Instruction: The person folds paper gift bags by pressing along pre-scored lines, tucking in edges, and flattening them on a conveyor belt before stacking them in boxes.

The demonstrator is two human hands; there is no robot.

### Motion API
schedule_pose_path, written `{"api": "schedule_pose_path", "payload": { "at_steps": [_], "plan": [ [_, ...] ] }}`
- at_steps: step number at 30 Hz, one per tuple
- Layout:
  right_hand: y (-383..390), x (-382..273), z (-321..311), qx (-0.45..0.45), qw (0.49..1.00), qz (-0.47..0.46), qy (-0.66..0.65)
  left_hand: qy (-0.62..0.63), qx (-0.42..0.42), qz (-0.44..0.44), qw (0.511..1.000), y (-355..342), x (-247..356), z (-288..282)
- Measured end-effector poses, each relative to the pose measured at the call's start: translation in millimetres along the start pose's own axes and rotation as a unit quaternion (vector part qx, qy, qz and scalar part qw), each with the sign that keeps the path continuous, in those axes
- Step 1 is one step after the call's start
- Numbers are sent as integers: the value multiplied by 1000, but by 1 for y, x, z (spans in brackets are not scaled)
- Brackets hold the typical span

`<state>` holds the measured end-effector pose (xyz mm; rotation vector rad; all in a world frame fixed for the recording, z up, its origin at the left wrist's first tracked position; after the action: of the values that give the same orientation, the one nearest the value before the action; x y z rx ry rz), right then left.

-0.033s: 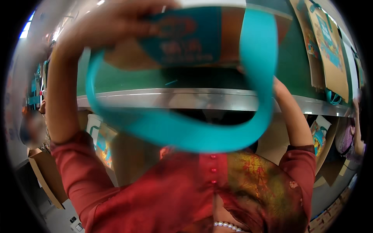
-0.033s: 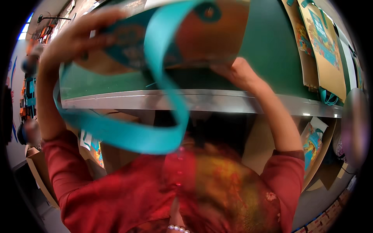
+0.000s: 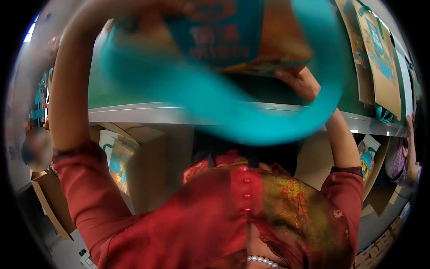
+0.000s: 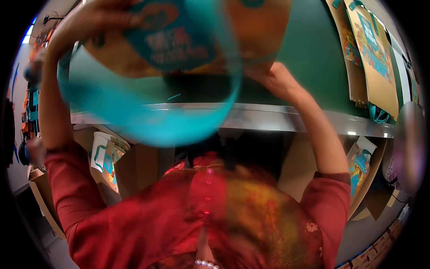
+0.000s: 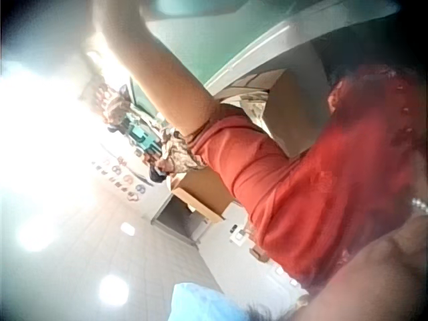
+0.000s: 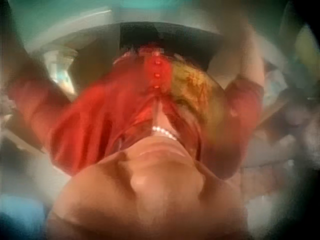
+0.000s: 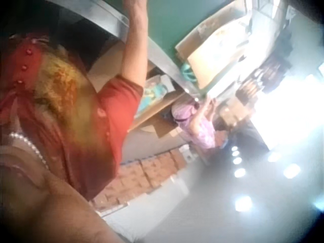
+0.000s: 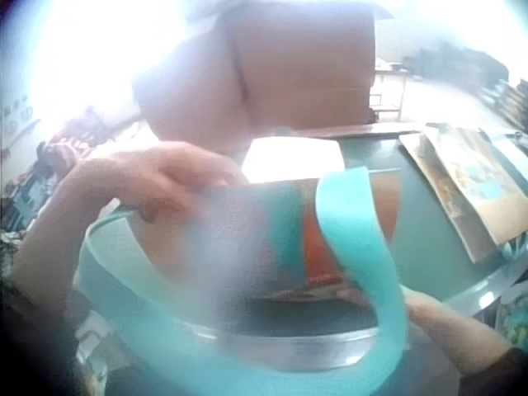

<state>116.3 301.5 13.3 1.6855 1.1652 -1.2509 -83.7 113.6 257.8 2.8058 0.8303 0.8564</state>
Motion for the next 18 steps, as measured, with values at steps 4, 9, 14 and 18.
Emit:
{"api": "schedule_pose_path", "payload": {
  "at_steps": [4, 9, 14, 18],
  "plan": [
    [-28, 2, -14, 15, 993, 116, 28, 159, 260, 83, 949, -108, -51, -16],
    [-47, 21, -20, 38, 971, 234, -11, 366, 556, -47, 744, -97, -179, 36],
    [-56, 15, -5, 40, 968, 244, -29, 343, 375, -207, 836, -15, -204, 176],
    [-58, 21, -6, 74, 959, 275, 0, 255, 386, -195, 865, -20, -206, 205]
  ]
}}
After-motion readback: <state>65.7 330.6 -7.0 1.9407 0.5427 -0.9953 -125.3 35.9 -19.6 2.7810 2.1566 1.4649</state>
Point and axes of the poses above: each hand's wrist, its own y-axis away from the middle knuckle, its own z-axis out of the palm, x = y × z, the point moved 3 cm from there along -y, towards the middle knuckle, and after that the axes turned 15 degrees about x, right-handed, at the moved point
